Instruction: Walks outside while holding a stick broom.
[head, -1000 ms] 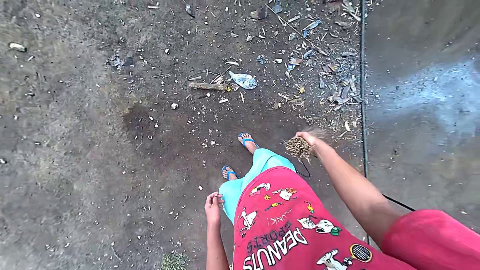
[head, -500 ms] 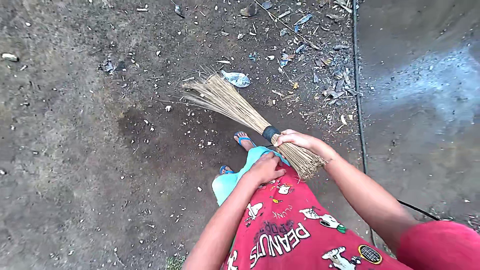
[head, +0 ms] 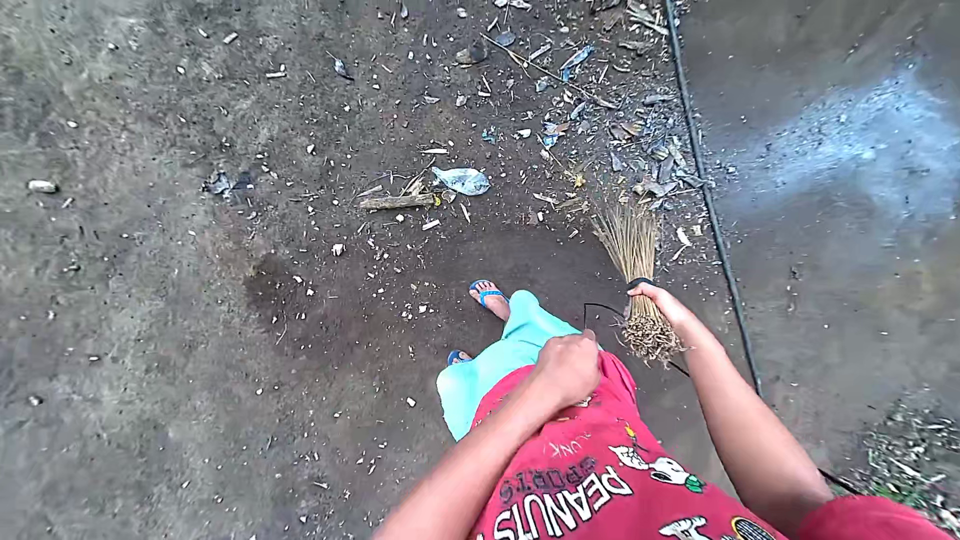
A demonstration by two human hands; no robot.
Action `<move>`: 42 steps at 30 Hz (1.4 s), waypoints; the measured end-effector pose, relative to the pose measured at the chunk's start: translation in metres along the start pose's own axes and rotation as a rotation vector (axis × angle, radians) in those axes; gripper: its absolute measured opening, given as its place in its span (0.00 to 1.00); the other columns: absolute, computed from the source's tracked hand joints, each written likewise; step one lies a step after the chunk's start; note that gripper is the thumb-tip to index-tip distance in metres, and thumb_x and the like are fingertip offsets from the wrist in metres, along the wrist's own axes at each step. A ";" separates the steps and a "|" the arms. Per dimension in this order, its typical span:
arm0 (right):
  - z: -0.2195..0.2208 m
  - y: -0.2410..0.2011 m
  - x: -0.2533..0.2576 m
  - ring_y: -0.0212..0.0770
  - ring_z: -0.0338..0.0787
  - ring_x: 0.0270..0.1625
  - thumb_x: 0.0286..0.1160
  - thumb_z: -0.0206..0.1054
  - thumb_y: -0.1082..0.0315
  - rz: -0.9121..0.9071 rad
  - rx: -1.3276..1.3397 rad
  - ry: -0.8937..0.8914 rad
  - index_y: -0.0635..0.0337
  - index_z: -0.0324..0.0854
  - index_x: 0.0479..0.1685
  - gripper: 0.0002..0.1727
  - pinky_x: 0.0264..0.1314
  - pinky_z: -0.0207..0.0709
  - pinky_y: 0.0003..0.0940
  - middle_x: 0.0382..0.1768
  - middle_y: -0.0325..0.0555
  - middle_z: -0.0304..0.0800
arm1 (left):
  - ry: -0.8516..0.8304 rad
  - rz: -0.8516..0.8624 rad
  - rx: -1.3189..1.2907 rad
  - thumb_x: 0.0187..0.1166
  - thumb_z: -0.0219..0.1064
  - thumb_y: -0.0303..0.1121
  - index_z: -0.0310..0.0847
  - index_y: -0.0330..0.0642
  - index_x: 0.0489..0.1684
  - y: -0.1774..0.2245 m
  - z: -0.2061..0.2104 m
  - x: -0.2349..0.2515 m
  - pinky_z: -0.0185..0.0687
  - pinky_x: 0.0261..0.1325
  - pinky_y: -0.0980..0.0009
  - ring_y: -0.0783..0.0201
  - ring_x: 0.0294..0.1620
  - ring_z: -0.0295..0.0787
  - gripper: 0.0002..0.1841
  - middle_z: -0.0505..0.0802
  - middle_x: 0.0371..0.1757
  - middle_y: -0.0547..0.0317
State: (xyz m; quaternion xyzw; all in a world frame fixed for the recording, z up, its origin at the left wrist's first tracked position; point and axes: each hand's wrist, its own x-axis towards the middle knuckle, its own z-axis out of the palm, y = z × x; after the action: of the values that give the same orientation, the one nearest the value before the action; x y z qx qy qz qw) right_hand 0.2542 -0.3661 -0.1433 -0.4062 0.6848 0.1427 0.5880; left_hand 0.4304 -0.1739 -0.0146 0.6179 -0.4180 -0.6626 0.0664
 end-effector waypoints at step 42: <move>0.074 0.049 0.023 0.38 0.86 0.42 0.76 0.69 0.51 0.220 -0.140 -0.110 0.59 0.80 0.59 0.22 0.46 0.81 0.37 0.44 0.48 0.87 | 0.320 0.300 -0.347 0.92 0.49 0.48 0.86 0.44 0.66 -0.114 0.027 -0.016 0.76 0.73 0.62 0.65 0.66 0.84 0.23 0.89 0.65 0.55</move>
State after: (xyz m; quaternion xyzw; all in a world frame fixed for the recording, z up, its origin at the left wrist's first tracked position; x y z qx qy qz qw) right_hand 0.2702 -0.2949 -0.1977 -0.3603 0.6802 0.2758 0.5758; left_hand 0.4592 -0.0784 -0.0773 0.6254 -0.3693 -0.6009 0.3337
